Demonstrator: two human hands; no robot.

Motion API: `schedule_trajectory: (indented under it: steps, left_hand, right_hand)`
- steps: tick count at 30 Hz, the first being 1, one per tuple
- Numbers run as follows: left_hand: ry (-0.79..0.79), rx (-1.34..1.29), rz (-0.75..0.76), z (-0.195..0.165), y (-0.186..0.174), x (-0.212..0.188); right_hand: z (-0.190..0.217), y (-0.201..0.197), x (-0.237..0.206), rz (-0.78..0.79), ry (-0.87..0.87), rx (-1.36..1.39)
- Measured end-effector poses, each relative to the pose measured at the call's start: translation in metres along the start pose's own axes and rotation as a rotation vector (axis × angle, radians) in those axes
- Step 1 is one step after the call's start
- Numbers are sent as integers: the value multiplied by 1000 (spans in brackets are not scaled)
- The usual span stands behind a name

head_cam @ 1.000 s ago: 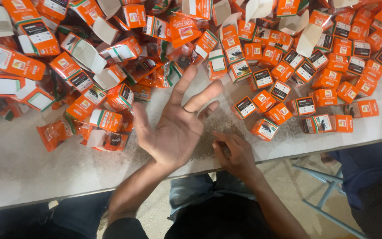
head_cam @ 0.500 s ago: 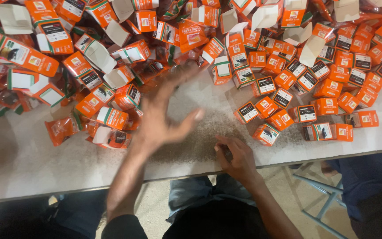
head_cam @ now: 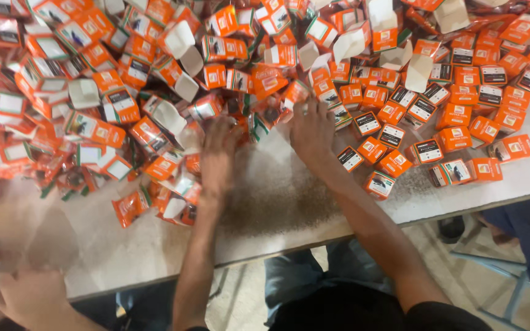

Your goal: The person picks up flat orange cardboard boxes from a large pile on the table, folds the flaps to close and shape each box by hand, and places the finished boxes back onto the table with the other completed boxes, repeating this for one box at a time.

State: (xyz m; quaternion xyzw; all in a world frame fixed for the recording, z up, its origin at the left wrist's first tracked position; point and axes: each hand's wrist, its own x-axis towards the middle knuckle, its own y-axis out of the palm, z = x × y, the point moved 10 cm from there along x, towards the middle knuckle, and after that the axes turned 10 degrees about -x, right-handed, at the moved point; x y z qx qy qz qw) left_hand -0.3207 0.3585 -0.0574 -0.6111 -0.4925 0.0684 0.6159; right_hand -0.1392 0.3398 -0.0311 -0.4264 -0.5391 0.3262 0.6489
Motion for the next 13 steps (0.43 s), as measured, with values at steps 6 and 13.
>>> schedule_trajectory:
  steps: [6, 13]
  left_hand:
    - [-242, -988, 160, -45, 60, -33]
    - [-465, -900, 66, 23, 70, -50]
  right_hand:
    - [-13, -2, -68, 108, 65, 427]
    - [35, 24, -83, 284, -211, 1206]
